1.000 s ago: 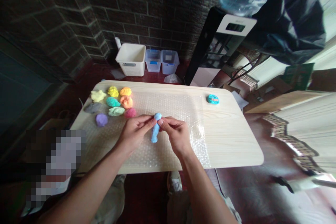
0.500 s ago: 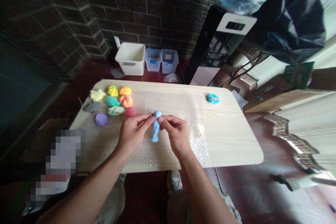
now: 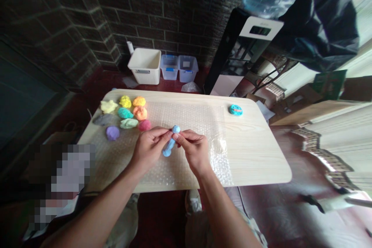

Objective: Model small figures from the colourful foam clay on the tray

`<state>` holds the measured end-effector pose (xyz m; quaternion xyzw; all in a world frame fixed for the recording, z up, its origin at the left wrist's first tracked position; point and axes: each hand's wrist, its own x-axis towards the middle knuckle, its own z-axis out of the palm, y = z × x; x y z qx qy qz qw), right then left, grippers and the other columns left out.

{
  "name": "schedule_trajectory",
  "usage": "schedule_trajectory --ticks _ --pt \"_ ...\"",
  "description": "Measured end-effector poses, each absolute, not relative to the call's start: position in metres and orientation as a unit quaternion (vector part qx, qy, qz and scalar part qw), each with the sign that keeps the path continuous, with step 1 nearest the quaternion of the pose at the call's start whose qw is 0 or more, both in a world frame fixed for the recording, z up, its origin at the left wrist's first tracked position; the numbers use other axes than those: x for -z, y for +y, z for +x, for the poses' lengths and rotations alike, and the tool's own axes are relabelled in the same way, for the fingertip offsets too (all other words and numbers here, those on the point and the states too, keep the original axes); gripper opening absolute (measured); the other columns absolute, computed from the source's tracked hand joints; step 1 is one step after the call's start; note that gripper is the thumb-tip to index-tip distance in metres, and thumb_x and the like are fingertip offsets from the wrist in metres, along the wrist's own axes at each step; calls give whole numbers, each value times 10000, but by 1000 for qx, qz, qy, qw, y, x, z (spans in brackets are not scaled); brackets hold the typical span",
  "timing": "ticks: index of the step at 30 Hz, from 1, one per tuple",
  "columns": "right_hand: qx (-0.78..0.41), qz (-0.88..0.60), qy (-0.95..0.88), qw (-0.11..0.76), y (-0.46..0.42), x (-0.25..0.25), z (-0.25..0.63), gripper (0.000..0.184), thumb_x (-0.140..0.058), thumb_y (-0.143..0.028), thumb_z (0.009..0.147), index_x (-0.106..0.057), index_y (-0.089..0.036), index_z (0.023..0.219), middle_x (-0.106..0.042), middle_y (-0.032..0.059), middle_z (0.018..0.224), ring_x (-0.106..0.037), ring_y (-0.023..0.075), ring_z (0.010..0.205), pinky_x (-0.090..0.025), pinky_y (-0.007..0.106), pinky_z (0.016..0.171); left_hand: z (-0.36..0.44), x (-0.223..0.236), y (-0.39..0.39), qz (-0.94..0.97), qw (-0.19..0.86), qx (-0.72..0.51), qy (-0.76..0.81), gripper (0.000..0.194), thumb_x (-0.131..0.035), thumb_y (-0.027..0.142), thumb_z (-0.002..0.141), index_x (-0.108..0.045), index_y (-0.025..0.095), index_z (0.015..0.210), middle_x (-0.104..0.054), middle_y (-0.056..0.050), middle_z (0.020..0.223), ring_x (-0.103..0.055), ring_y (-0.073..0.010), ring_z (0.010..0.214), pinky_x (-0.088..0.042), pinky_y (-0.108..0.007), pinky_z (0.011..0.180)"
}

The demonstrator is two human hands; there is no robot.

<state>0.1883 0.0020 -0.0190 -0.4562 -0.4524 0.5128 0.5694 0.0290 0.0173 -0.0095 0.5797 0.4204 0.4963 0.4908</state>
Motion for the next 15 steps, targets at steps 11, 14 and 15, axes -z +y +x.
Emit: schedule_trajectory --ticks 11,14,15 --pt "-511 -462 -421 590 3 22 188 121 -949 -331 781 -864 -268 723 -699 12 710 -601 175 712 -463 354 711 36 19 18 498 599 -497 382 288 -742 446 977 -850 192 1059 -829 -80 892 -743 -195 776 -569 -276 668" --pt "-520 -454 -422 587 4 21 189 95 -945 -336 786 -875 -272 776 -718 14 744 -601 173 713 -464 349 701 35 18 18 496 596 -499 386 274 -745 429 977 -843 189 1066 -834 -83 925 -751 -198 801 -583 -282 703" --pt "-531 -449 -421 583 4 20 189 97 -942 -344 790 -881 -271 808 -727 15 759 -598 171 713 -466 347 698 35 18 18 490 596 -504 387 269 -752 421 972 -836 188 1080 -836 -83 950 -758 -199 815 -590 -283 720"
